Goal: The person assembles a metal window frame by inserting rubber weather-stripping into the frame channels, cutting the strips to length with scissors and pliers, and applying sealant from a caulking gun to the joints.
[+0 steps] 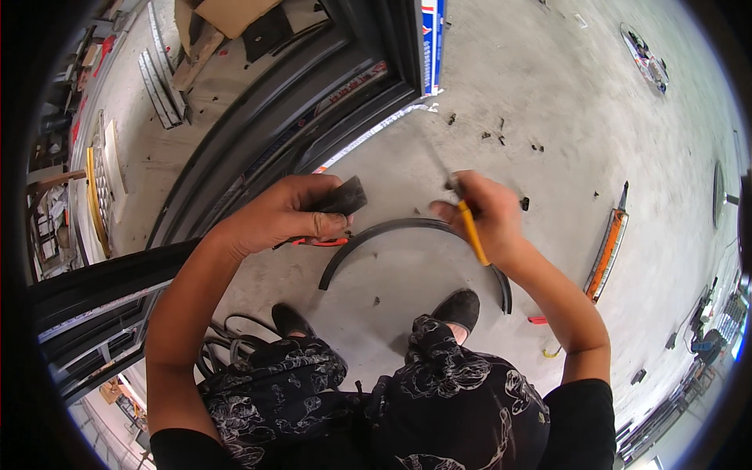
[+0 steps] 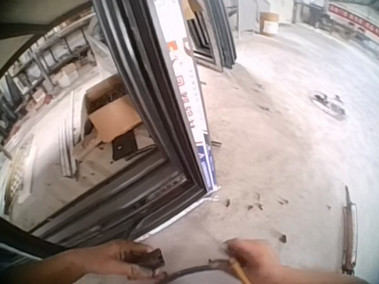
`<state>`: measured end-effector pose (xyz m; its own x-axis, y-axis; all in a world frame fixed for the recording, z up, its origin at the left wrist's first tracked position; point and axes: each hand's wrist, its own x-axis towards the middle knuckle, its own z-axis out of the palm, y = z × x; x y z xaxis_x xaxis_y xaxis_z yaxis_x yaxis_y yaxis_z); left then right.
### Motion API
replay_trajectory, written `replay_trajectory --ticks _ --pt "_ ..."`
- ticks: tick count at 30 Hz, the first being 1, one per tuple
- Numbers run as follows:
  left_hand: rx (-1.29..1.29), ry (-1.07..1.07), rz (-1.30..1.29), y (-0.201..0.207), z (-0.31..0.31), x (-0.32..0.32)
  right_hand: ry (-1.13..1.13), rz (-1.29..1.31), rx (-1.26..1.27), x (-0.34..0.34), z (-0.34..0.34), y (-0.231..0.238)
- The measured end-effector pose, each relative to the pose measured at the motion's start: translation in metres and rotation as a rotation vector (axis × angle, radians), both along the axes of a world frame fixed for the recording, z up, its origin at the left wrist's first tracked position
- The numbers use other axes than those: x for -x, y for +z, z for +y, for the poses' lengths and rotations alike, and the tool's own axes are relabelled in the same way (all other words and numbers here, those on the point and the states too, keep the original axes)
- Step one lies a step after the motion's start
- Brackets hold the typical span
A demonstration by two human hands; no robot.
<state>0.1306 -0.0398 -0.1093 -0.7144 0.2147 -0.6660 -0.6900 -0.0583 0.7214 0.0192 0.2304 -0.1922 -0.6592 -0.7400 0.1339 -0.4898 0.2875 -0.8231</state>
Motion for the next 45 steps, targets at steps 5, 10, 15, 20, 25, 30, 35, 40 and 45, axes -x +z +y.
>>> replay_trajectory --ticks 5,10,15,20,25,30,35,40,45 --pt "0.189 0.128 0.125 0.015 -0.025 -0.021 -0.293 0.194 -0.496 0.001 0.048 -0.032" --pt "0.324 0.632 0.318 0.051 -0.083 -0.06 -0.14 0.259 -0.864 -0.009 0.105 -0.079" --pt "0.233 1.323 0.089 0.032 -0.114 -0.173 0.051 0.191 -1.224 -0.007 0.053 -0.031" --pt "-0.125 1.653 -0.034 -0.08 -0.103 -0.258 0.461 0.448 -0.826 0.0 -0.042 0.044" --pt "-0.18 1.776 -0.152 -0.152 -0.111 -0.258 0.9 0.66 -0.694 -0.033 -0.16 0.091" --pt "-0.182 1.94 -0.133 -0.173 -0.121 -0.243 1.094 0.837 -0.399 -0.105 -0.27 0.064" --pt "-0.017 1.858 -0.158 -0.228 -0.12 -0.252 1.041 0.745 -0.146 -0.191 -0.356 -0.001" --pt "-0.17 1.846 -0.169 -0.184 -0.124 -0.237 0.9 0.696 -0.213 -0.213 -0.371 -0.046" --pt "0.047 1.764 -0.23 -0.225 -0.12 -0.254 0.848 0.702 -0.189 -0.229 -0.369 -0.052"
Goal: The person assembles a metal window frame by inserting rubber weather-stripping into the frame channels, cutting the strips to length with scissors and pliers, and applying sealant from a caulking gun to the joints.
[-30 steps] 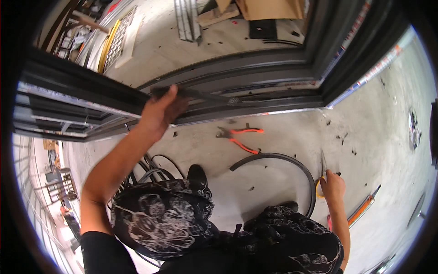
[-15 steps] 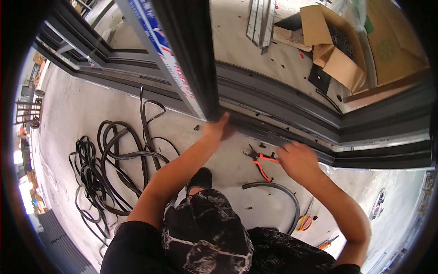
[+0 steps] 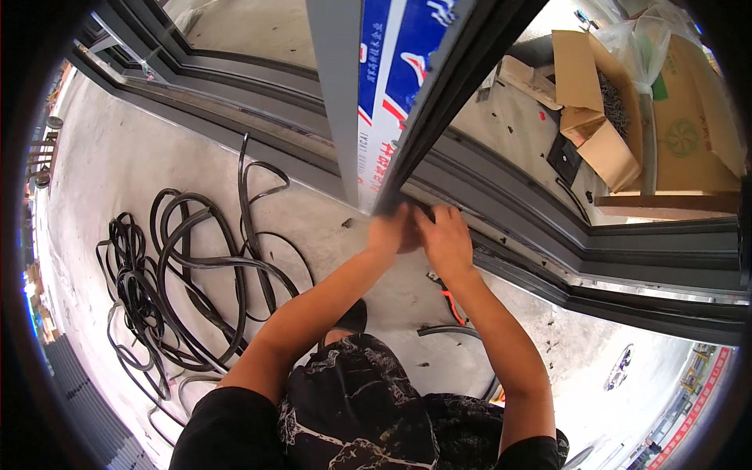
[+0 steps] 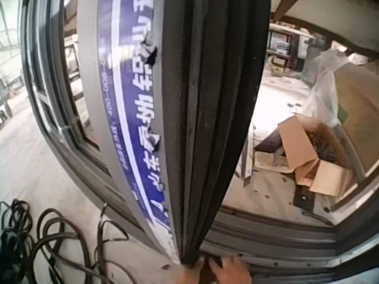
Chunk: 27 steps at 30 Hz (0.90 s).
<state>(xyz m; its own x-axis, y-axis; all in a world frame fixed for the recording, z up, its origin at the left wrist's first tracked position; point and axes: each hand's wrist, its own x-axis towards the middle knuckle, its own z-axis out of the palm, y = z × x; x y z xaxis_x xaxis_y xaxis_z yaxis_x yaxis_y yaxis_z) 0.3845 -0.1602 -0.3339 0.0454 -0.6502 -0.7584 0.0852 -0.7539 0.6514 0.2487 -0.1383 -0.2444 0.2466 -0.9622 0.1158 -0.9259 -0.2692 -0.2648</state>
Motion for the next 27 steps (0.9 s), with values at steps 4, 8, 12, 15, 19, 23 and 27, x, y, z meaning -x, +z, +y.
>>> replay_trajectory --ticks 4,8,12,15,19,23,27 --pt "0.083 -0.066 -0.087 -0.012 0.004 -0.004 -0.002 0.041 -0.031 -0.002 0.002 -0.006" --pt "-0.059 -0.034 0.102 0.072 -0.005 0.004 -0.023 0.019 -0.013 0.007 0.006 -0.01" --pt "0.008 -0.02 0.13 0.063 0.003 -0.006 -0.007 0.048 -0.044 0.0 0.008 -0.018" --pt "0.029 -0.026 0.154 0.062 0.007 -0.01 0.008 0.099 -0.033 0.003 0.011 -0.018" --pt "0.249 -0.296 -0.091 0.07 0.02 -0.018 -0.046 0.153 -0.159 0.009 0.016 -0.005" --pt "0.979 -0.591 -0.712 0.07 0.037 -0.024 -0.06 0.126 -0.19 0.013 0.013 -0.005" --pt "1.104 -0.699 -0.789 0.065 0.039 -0.026 -0.059 0.111 -0.272 0.015 0.004 0.006"
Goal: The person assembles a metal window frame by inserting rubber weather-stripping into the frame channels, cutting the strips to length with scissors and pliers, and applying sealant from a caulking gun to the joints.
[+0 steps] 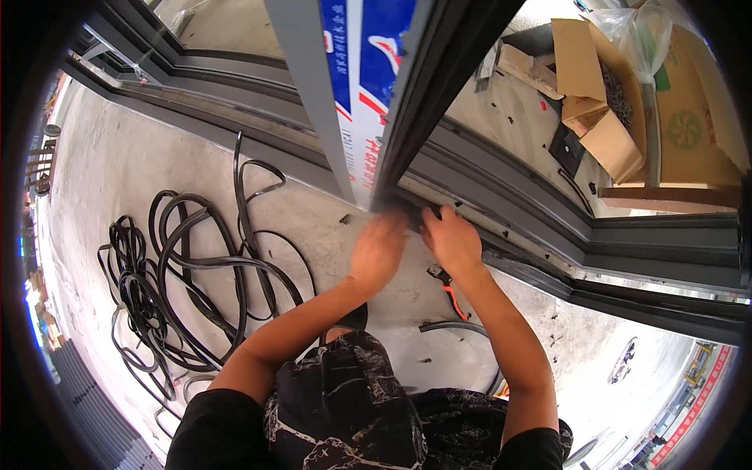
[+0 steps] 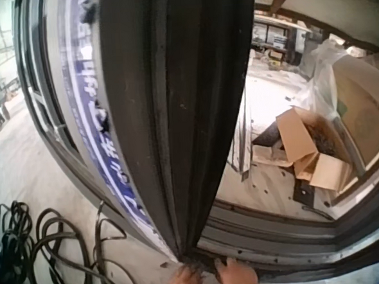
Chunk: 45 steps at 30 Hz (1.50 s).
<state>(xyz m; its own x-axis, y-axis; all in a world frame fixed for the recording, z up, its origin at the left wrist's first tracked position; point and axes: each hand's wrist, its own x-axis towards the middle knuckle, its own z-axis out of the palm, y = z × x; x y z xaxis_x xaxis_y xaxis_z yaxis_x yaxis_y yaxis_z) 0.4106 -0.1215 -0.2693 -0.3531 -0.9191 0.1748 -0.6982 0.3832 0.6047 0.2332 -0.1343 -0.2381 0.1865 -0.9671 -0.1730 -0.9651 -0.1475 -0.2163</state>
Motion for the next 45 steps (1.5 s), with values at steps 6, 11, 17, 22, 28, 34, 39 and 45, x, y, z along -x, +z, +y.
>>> replay_trajectory --ticks 6,11,17,22,28,34,39,45 --pt "0.063 -0.047 -0.104 -0.005 -0.001 0.002 0.008 -0.114 -0.041 0.003 -0.004 0.002" --pt "0.086 -0.042 -0.207 -0.007 -0.004 0.001 -0.02 -0.12 -0.071 0.002 -0.007 0.002" --pt "0.093 -0.055 -0.22 -0.003 -0.01 0.001 0.054 -0.196 -0.117 0.012 -0.019 0.007" --pt "0.154 -0.08 -0.242 -0.002 -0.014 -0.002 0.107 -0.18 -0.102 0.012 -0.021 0.0" --pt "0.154 -0.136 -0.328 0.002 -0.017 -0.003 0.081 -0.073 0.025 0.0 -0.005 -0.019" --pt "0.144 -0.157 -0.35 -0.002 -0.013 -0.009 0.073 -0.109 0.073 0.0 -0.005 -0.027" --pt "0.127 -0.157 -0.324 0.003 -0.015 -0.003 0.06 -0.138 0.074 0.004 -0.005 -0.025" --pt "0.112 -0.172 -0.366 0.003 -0.017 -0.003 0.05 -0.145 -0.059 0.002 -0.012 -0.017"
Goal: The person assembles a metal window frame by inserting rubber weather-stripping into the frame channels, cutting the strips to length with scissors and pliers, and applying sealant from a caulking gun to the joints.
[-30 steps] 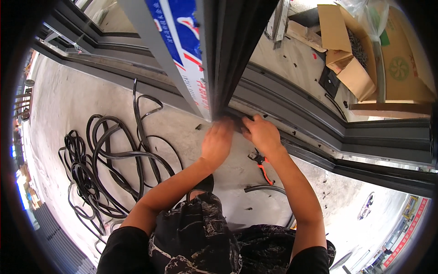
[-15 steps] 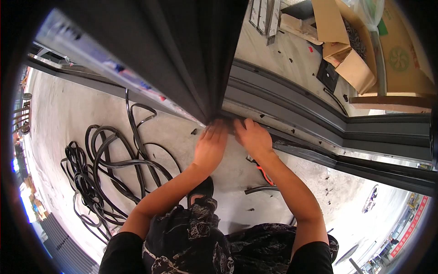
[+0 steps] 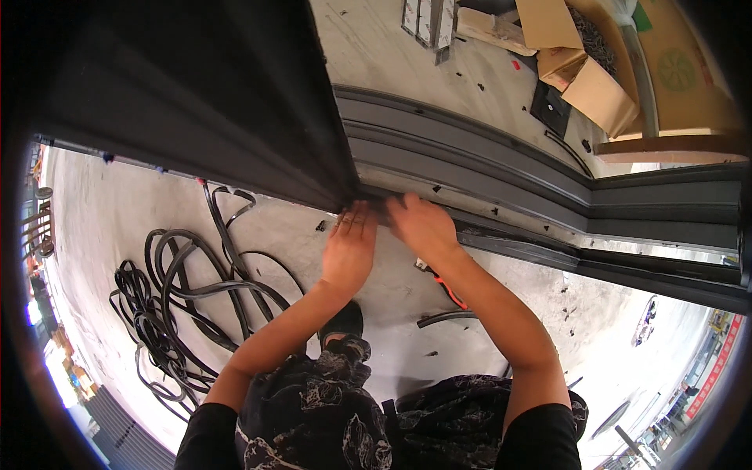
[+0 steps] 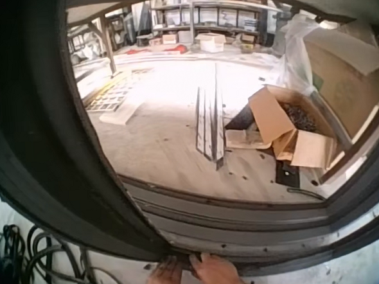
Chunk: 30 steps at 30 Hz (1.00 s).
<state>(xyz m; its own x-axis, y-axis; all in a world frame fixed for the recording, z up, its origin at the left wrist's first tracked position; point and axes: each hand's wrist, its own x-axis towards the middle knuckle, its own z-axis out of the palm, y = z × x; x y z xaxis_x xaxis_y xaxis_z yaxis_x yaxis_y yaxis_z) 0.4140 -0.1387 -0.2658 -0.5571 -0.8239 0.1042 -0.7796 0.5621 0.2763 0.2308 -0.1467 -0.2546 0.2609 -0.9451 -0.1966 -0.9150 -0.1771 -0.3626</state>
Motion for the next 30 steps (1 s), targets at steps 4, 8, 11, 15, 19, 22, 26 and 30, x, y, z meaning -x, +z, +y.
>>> replay_trajectory --ticks 4,8,11,15,19,22,26,30 --pt "0.024 -0.054 -0.051 0.002 -0.004 -0.001 0.044 -0.001 -0.06 0.001 -0.003 0.002" --pt "0.049 -0.087 -0.194 -0.003 -0.004 0.003 0.083 0.084 -0.032 -0.003 -0.002 -0.006" --pt "0.121 -0.125 -0.357 -0.003 -0.001 0.012 0.072 0.167 -0.04 -0.007 0.0 -0.003" --pt "0.133 -0.073 -0.301 -0.011 -0.001 0.012 0.032 0.177 0.034 -0.011 0.004 -0.01" --pt "-0.025 -0.062 -0.113 -0.009 -0.009 -0.001 0.013 0.209 0.31 -0.01 0.017 -0.009" --pt "-0.05 -0.009 -0.063 -0.008 -0.003 -0.004 0.009 0.215 0.416 0.007 0.028 -0.007" --pt "-0.006 -0.014 -0.127 -0.008 -0.001 -0.006 0.035 0.167 0.401 0.016 0.035 -0.015" --pt "0.037 -0.046 -0.239 -0.007 0.001 0.009 -0.014 0.161 0.338 0.016 0.035 -0.019"
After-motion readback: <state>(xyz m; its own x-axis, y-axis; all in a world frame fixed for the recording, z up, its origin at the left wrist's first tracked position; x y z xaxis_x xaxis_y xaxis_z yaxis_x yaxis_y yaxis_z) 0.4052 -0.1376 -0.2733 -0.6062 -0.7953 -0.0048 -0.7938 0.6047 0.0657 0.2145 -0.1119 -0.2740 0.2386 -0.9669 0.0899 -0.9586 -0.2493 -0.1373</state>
